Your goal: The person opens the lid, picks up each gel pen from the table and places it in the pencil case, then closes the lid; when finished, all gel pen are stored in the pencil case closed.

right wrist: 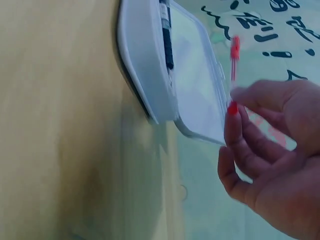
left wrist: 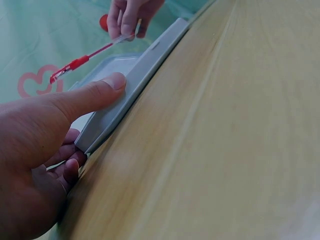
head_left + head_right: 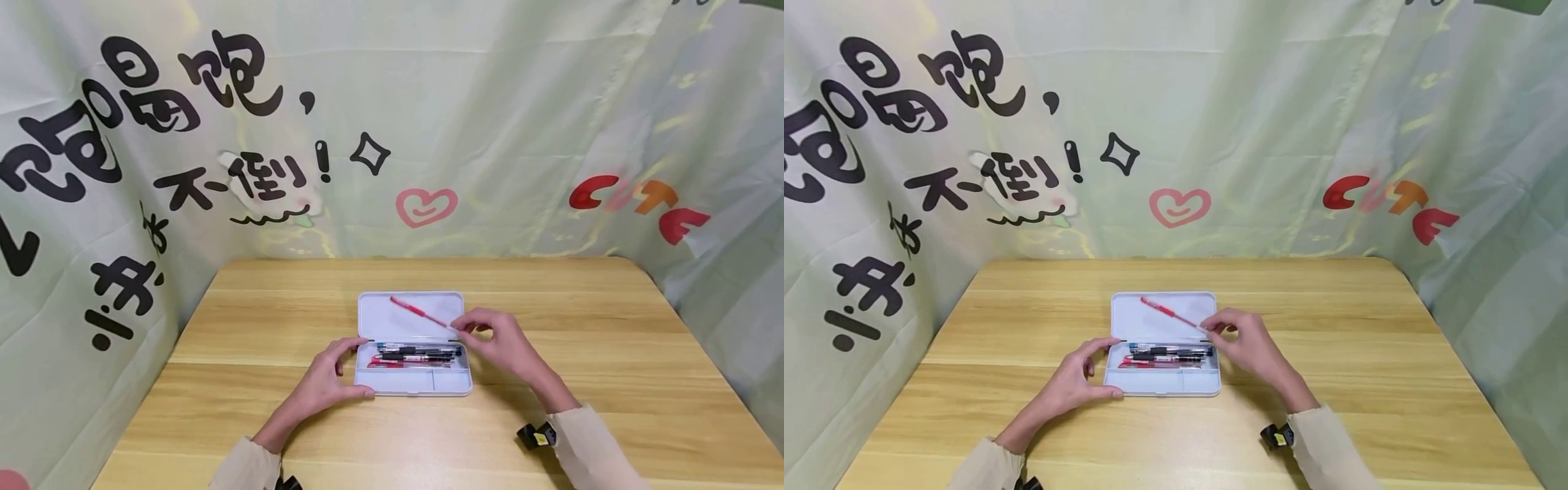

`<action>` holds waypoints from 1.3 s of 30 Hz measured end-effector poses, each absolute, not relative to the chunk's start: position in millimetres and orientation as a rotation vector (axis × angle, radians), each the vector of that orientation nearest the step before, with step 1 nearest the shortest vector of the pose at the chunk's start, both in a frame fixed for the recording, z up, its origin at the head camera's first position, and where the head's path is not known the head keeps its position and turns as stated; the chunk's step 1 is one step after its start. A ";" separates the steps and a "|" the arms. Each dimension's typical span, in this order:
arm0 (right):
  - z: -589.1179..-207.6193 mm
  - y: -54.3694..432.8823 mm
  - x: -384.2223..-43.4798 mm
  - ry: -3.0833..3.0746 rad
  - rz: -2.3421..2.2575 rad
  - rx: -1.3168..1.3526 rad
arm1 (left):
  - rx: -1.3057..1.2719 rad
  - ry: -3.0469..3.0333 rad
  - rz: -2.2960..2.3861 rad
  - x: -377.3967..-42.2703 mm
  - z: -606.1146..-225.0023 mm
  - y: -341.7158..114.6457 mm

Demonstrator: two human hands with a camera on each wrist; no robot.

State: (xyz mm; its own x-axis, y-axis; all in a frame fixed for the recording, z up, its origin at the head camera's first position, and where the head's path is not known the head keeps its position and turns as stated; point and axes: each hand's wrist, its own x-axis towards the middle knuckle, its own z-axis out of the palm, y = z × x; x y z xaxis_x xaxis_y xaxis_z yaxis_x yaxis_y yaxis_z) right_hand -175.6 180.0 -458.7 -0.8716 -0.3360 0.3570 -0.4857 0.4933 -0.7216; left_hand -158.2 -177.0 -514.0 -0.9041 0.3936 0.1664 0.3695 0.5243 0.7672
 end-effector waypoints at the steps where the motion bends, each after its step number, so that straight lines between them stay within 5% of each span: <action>1: -459.4 178.0 -173.8 -2.578 1.341 0.748 | 0.684 2.717 1.356 -158.4 -514.1 -177.0; 11: -461.8 160.6 -164.3 -2.742 1.295 1.008 | 0.660 2.719 1.355 -157.8 -514.4 -176.8; 28: -457.6 160.8 -161.2 -2.833 1.039 1.065 | 0.643 2.729 1.356 -156.1 -513.3 -175.1; 39: -466.3 184.8 -166.1 -2.684 1.367 0.512 | 0.613 2.707 1.384 -156.3 -514.2 -176.8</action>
State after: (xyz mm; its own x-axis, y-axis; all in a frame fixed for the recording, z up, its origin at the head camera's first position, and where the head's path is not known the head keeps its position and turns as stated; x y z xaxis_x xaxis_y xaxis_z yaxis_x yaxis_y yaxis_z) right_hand -166.1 184.8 -466.3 -0.9403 -0.2555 0.2250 -0.3323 0.5443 -0.7703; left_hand -156.3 -176.8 -514.2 -0.9210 0.3630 0.1412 0.3270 0.5238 0.7866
